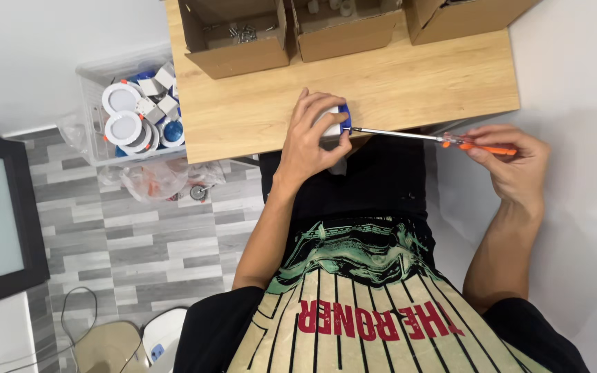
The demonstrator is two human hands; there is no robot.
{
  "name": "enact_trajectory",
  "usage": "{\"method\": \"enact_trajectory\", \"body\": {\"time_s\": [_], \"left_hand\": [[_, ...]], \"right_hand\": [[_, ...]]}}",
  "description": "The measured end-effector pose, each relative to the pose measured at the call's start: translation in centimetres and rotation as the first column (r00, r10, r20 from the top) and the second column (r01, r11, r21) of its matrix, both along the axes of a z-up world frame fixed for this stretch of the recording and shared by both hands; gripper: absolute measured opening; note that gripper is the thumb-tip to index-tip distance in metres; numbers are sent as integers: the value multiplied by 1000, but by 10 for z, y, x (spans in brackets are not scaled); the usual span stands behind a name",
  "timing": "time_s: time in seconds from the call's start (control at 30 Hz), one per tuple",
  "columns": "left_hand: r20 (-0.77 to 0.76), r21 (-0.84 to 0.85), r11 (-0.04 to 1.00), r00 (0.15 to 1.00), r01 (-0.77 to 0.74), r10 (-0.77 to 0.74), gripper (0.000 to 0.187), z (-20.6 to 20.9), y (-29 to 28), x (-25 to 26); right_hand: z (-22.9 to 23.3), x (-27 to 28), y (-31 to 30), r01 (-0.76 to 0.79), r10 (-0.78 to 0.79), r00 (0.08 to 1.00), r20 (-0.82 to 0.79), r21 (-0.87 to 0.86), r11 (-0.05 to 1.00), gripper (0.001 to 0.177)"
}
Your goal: The person assembles electrical components on a wooden table. They use a screwdriver to tighten screws on a blue plastic part, then attach a white plastic housing. The person handles multiple similar components, placing some into a cardboard box and retrieving others from a plastic bin.
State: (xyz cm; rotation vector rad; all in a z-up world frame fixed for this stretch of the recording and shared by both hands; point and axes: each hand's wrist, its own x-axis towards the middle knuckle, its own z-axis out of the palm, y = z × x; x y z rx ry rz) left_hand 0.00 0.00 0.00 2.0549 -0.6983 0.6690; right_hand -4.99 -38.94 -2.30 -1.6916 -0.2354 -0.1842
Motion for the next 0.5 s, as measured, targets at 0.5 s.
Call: {"method": "enact_trajectory", "body": {"time_s": [0.5], "left_hand": [[80, 28, 999, 996, 45, -47, 10, 33, 13, 7]], "right_hand": [[-21, 9, -3, 52, -57, 997, 55, 90, 995, 23]]}}
